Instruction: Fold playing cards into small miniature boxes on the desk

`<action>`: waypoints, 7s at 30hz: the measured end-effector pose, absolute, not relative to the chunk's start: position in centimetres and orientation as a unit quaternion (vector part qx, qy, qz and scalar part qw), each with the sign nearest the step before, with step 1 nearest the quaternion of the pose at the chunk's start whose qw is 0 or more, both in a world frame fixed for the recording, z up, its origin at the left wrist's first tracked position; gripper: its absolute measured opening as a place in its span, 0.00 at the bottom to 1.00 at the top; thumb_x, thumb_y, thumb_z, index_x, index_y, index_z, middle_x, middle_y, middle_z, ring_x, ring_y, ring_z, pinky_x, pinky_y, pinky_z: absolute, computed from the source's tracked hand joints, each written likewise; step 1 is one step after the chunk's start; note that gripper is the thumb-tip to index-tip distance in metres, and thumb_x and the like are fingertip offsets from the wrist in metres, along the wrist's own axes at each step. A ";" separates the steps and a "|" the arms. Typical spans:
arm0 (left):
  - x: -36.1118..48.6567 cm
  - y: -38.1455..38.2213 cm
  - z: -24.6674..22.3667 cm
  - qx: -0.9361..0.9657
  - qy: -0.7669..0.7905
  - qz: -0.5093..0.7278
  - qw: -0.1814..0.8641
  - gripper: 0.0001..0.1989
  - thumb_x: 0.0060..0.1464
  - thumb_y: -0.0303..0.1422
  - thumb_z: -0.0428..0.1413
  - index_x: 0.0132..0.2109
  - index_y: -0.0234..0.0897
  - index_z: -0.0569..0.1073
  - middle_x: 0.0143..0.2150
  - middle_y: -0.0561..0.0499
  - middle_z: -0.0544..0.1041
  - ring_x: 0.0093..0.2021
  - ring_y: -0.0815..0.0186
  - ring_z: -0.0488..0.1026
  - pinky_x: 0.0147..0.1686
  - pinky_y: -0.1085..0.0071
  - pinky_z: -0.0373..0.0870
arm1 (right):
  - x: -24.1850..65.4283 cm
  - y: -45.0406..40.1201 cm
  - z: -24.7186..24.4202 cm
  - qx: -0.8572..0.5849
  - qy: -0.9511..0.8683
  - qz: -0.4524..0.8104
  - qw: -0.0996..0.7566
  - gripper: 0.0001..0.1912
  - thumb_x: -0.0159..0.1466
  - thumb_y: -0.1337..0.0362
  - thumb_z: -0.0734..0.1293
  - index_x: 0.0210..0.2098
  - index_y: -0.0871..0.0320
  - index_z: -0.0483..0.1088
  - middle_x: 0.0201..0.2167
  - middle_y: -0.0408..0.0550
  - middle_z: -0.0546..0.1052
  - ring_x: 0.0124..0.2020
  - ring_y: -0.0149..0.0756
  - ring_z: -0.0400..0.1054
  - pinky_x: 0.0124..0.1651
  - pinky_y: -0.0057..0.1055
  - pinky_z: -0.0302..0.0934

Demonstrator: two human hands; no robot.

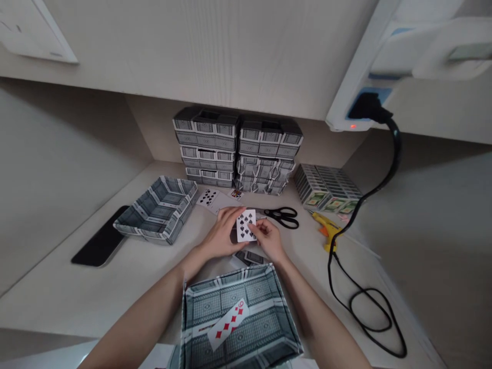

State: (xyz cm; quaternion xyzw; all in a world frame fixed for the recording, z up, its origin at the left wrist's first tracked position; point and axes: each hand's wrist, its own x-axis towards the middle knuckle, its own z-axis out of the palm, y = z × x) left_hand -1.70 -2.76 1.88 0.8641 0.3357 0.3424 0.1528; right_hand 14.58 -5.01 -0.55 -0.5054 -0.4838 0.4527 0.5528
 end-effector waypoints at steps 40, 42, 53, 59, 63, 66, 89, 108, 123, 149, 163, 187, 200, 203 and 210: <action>-0.3 -2.5 1.6 0.536 0.411 0.411 0.612 0.16 0.36 0.38 0.63 0.29 0.31 0.70 0.22 0.55 0.72 0.22 0.74 0.67 0.25 0.76 0.65 | 14.8 -5.0 -0.3 -0.476 -0.447 0.530 0.542 0.15 0.49 0.53 0.69 0.27 0.59 0.68 0.11 0.35 0.59 0.13 0.23 0.48 0.16 0.24 0.40; -0.4 -2.4 1.6 0.528 0.414 0.411 0.617 0.15 0.35 0.38 0.63 0.28 0.31 0.70 0.22 0.55 0.72 0.21 0.74 0.67 0.26 0.76 0.66 | 15.0 -5.0 -0.5 -0.466 -0.449 0.538 0.540 0.15 0.51 0.53 0.67 0.25 0.59 0.68 0.11 0.35 0.59 0.12 0.24 0.49 0.16 0.25 0.40; -0.3 -2.6 1.6 0.500 0.424 0.395 0.644 0.13 0.33 0.35 0.64 0.27 0.31 0.73 0.20 0.55 0.73 0.20 0.73 0.68 0.26 0.76 0.66 | 15.5 -4.9 -0.8 -0.475 -0.475 0.520 0.528 0.15 0.51 0.52 0.67 0.26 0.60 0.71 0.11 0.36 0.57 0.14 0.24 0.47 0.18 0.26 0.40; -0.3 -2.5 1.5 0.498 0.428 0.389 0.645 0.13 0.33 0.35 0.64 0.27 0.31 0.74 0.21 0.53 0.74 0.21 0.72 0.68 0.26 0.75 0.67 | 15.4 -5.0 -0.8 -0.490 -0.465 0.518 0.525 0.16 0.49 0.52 0.68 0.27 0.60 0.72 0.11 0.36 0.58 0.14 0.24 0.47 0.17 0.26 0.40; -0.3 -2.6 1.5 0.500 0.428 0.390 0.643 0.13 0.33 0.36 0.64 0.27 0.31 0.74 0.21 0.53 0.73 0.21 0.72 0.68 0.26 0.74 0.67 | 15.5 -4.9 -0.8 -0.493 -0.467 0.513 0.525 0.15 0.49 0.52 0.68 0.26 0.59 0.71 0.11 0.36 0.58 0.13 0.24 0.47 0.17 0.26 0.41; -0.2 -2.6 1.5 0.494 0.430 0.396 0.644 0.13 0.34 0.37 0.63 0.27 0.31 0.73 0.21 0.54 0.73 0.21 0.72 0.68 0.26 0.74 0.67 | 15.5 -4.9 -0.8 -0.497 -0.462 0.514 0.526 0.16 0.49 0.51 0.68 0.26 0.59 0.71 0.11 0.36 0.58 0.13 0.24 0.47 0.16 0.26 0.40; -0.4 -2.1 1.0 0.526 0.429 0.407 0.611 0.12 0.36 0.37 0.62 0.25 0.32 0.74 0.21 0.53 0.72 0.22 0.72 0.66 0.24 0.76 0.62 | 15.4 -4.8 -0.9 -0.492 -0.465 0.509 0.532 0.16 0.49 0.50 0.68 0.22 0.59 0.69 0.11 0.37 0.61 0.13 0.25 0.51 0.18 0.26 0.44; -0.4 -2.2 1.2 0.554 0.435 0.397 0.588 0.11 0.38 0.38 0.60 0.25 0.32 0.73 0.20 0.54 0.71 0.22 0.72 0.65 0.24 0.76 0.62 | 15.3 -4.8 -0.7 -0.498 -0.453 0.519 0.526 0.18 0.47 0.49 0.69 0.20 0.59 0.66 0.10 0.36 0.61 0.12 0.24 0.51 0.17 0.25 0.44; -0.4 -2.1 1.1 0.547 0.422 0.398 0.604 0.10 0.38 0.37 0.60 0.25 0.33 0.73 0.20 0.54 0.73 0.22 0.72 0.66 0.26 0.76 0.64 | 15.3 -4.8 -0.9 -0.489 -0.444 0.530 0.532 0.16 0.48 0.52 0.69 0.20 0.59 0.67 0.11 0.36 0.62 0.12 0.24 0.51 0.18 0.25 0.43; -0.7 -2.2 1.2 0.551 0.402 0.408 0.607 0.09 0.40 0.35 0.60 0.26 0.31 0.73 0.21 0.53 0.73 0.22 0.72 0.67 0.26 0.77 0.63 | 15.5 -4.9 -0.8 -0.456 -0.467 0.540 0.531 0.15 0.51 0.52 0.67 0.22 0.58 0.67 0.16 0.38 0.66 0.16 0.26 0.56 0.20 0.25 0.51; -0.7 -2.3 1.3 0.563 0.397 0.401 0.604 0.08 0.40 0.34 0.60 0.25 0.32 0.73 0.20 0.54 0.73 0.22 0.73 0.67 0.26 0.77 0.64 | 15.8 -4.9 -0.9 -0.459 -0.460 0.553 0.522 0.15 0.49 0.54 0.69 0.19 0.58 0.64 0.12 0.36 0.64 0.14 0.25 0.54 0.19 0.25 0.47; -0.7 -2.1 1.3 0.558 0.416 0.416 0.585 0.12 0.38 0.37 0.60 0.24 0.31 0.71 0.20 0.54 0.71 0.21 0.73 0.66 0.24 0.77 0.62 | 15.2 -5.0 -0.5 -0.488 -0.516 0.495 0.501 0.20 0.52 0.47 0.65 0.18 0.57 0.62 0.11 0.37 0.63 0.14 0.26 0.56 0.19 0.25 0.51; -0.7 -2.2 1.3 0.578 0.409 0.420 0.567 0.10 0.41 0.35 0.58 0.25 0.31 0.70 0.21 0.55 0.70 0.22 0.74 0.64 0.26 0.77 0.61 | 15.0 -5.0 -0.8 -0.497 -0.543 0.524 0.428 0.26 0.54 0.43 0.60 0.13 0.58 0.61 0.08 0.38 0.61 0.11 0.25 0.53 0.15 0.25 0.48; -0.6 -2.2 1.2 0.578 0.409 0.420 0.568 0.11 0.41 0.36 0.58 0.25 0.31 0.69 0.20 0.55 0.69 0.22 0.74 0.64 0.25 0.77 0.61 | 15.1 -5.1 -0.5 -0.494 -0.550 0.523 0.424 0.26 0.55 0.43 0.60 0.13 0.58 0.62 0.08 0.38 0.62 0.11 0.25 0.53 0.15 0.24 0.48; -0.5 -2.2 1.1 0.580 0.406 0.425 0.564 0.12 0.40 0.37 0.59 0.25 0.32 0.69 0.20 0.55 0.69 0.22 0.74 0.64 0.25 0.78 0.62 | 15.0 -5.3 -0.3 -0.495 -0.531 0.547 0.415 0.25 0.55 0.44 0.60 0.14 0.58 0.62 0.08 0.38 0.63 0.09 0.24 0.54 0.13 0.23 0.47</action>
